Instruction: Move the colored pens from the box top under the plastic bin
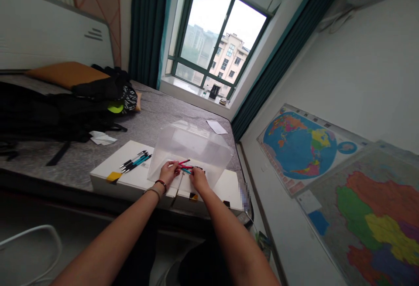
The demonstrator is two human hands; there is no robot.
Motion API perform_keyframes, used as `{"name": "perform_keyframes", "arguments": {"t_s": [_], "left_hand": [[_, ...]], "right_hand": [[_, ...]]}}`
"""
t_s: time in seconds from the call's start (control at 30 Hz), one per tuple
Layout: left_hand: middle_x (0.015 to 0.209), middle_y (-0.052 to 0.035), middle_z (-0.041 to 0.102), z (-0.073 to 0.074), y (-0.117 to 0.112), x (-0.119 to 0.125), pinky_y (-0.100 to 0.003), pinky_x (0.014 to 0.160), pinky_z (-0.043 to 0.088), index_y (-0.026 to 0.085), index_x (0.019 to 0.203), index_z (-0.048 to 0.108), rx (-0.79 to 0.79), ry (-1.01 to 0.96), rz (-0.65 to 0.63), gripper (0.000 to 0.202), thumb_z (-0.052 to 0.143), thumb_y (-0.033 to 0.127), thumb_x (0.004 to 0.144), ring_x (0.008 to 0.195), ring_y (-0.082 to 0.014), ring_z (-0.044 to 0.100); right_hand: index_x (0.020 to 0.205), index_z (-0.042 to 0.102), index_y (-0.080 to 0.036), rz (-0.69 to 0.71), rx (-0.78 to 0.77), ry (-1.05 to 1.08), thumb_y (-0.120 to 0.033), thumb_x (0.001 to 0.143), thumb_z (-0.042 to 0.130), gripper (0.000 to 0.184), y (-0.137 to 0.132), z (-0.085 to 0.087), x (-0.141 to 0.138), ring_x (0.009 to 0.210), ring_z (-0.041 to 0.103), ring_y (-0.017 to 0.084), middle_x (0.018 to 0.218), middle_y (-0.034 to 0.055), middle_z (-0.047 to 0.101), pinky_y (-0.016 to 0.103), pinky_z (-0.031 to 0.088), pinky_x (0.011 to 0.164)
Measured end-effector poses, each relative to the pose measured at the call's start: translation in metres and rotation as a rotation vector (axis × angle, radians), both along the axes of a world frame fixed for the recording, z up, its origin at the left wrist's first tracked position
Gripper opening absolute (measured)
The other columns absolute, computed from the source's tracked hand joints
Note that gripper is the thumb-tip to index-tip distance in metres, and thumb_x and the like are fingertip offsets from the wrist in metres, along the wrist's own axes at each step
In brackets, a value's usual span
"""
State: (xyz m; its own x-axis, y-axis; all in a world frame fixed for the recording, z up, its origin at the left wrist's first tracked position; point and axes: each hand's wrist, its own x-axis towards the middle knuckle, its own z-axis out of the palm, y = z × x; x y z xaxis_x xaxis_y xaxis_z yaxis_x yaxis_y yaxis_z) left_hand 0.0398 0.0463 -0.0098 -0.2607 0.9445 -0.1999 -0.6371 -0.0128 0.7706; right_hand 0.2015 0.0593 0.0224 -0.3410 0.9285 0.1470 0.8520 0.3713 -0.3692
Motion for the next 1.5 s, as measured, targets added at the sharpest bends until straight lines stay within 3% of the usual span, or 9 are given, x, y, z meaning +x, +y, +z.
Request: {"name": "perform_keyframes", "arguments": {"t_s": [0.37, 0.5, 0.63, 0.73, 0.87, 1.07, 1.23, 1.37, 1.5], "left_hand": [[0.089, -0.0069, 0.072, 0.008, -0.005, 0.003, -0.024, 0.061, 0.052, 0.021, 0.109, 0.045, 0.025, 0.073, 0.01, 0.039, 0.065, 0.04, 0.081, 0.062, -0.0106, 0.066], [0.08, -0.0061, 0.071, 0.017, -0.009, 0.006, -0.022, 0.056, 0.049, 0.015, 0.098, 0.054, 0.035, 0.156, -0.044, 0.036, 0.06, 0.046, 0.081, 0.054, -0.0089, 0.061], [0.061, -0.0034, 0.066, 0.028, -0.017, 0.01, -0.021, 0.045, 0.039, 0.01, 0.09, 0.064, 0.091, 0.446, -0.097, 0.048, 0.053, 0.057, 0.081, 0.041, -0.0082, 0.048], [0.056, -0.0017, 0.063, 0.042, -0.035, 0.014, -0.022, 0.043, 0.035, 0.013, 0.085, 0.068, 0.095, 0.785, -0.037, 0.05, 0.047, 0.058, 0.084, 0.039, -0.01, 0.046], [0.061, -0.0017, 0.067, 0.065, -0.075, 0.011, -0.024, 0.056, 0.042, 0.018, 0.079, 0.07, 0.145, 1.208, -0.043, 0.041, 0.047, 0.051, 0.086, 0.056, -0.0145, 0.059], [0.057, 0.0001, 0.063, 0.081, -0.123, -0.045, -0.024, 0.061, 0.045, 0.017, 0.085, 0.069, 0.059, 1.238, 0.158, 0.04, 0.044, 0.048, 0.089, 0.058, -0.0151, 0.058], [0.074, -0.0061, 0.071, 0.077, -0.102, -0.116, -0.026, 0.061, 0.046, 0.015, 0.084, 0.07, -0.114, 1.334, 0.338, 0.044, 0.041, 0.048, 0.087, 0.068, -0.0188, 0.062], [0.083, -0.0079, 0.073, 0.071, -0.063, -0.145, -0.029, 0.07, 0.047, 0.019, 0.086, 0.071, -0.227, 1.59, 0.116, 0.034, 0.051, 0.045, 0.081, 0.08, -0.023, 0.066], [0.095, -0.012, 0.072, 0.064, -0.03, -0.147, -0.031, 0.075, 0.048, 0.022, 0.087, 0.071, -0.251, 1.905, -0.066, 0.024, 0.053, 0.035, 0.077, 0.089, -0.0269, 0.066]], "right_hand": [[0.086, 0.057, -0.02, -0.135, 0.127, 0.351, -0.016, 0.087, 0.054, 0.005, -0.013, -0.032, 0.002, 0.083, 0.057, 0.018, 0.088, 0.0039, 0.063, 0.027, 0.042, 0.075], [0.084, 0.058, -0.02, -0.14, 0.126, 0.361, -0.018, 0.088, 0.055, 0.006, -0.015, -0.028, 0.002, 0.082, 0.057, 0.018, 0.089, 0.0045, 0.063, 0.027, 0.042, 0.075], [0.087, 0.059, -0.02, -0.155, 0.123, 0.377, -0.023, 0.093, 0.05, 0.01, -0.019, -0.023, 0.003, 0.082, 0.059, 0.019, 0.091, 0.0056, 0.065, 0.027, 0.041, 0.074], [0.089, 0.059, -0.019, -0.197, 0.132, 0.37, -0.028, 0.097, 0.043, 0.02, -0.021, -0.022, 0.002, 0.083, 0.06, 0.02, 0.091, 0.0073, 0.066, 0.028, 0.041, 0.073], [0.089, 0.06, -0.019, -0.242, 0.128, 0.347, -0.036, 0.1, 0.037, 0.031, -0.022, -0.021, 0.001, 0.083, 0.062, 0.021, 0.09, 0.0091, 0.067, 0.028, 0.04, 0.073], [0.093, 0.061, -0.018, -0.261, 0.054, 0.333, -0.037, 0.101, 0.035, 0.034, -0.023, -0.016, 0.002, 0.085, 0.062, 0.021, 0.093, 0.0106, 0.068, 0.027, 0.039, 0.073], [0.094, 0.062, -0.017, -0.263, 0.035, 0.33, -0.037, 0.1, 0.036, 0.033, -0.022, -0.015, 0.003, 0.084, 0.062, 0.02, 0.093, 0.0103, 0.069, 0.027, 0.038, 0.073], [0.09, 0.064, -0.017, -0.289, 0.039, 0.353, -0.035, 0.1, 0.038, 0.033, -0.02, -0.016, 0.004, 0.08, 0.062, 0.019, 0.088, 0.0092, 0.069, 0.027, 0.037, 0.07], [0.084, 0.066, -0.018, -0.317, 0.059, 0.391, -0.037, 0.099, 0.039, 0.036, -0.018, -0.016, 0.004, 0.076, 0.061, 0.02, 0.083, 0.0089, 0.07, 0.027, 0.036, 0.068]]}}
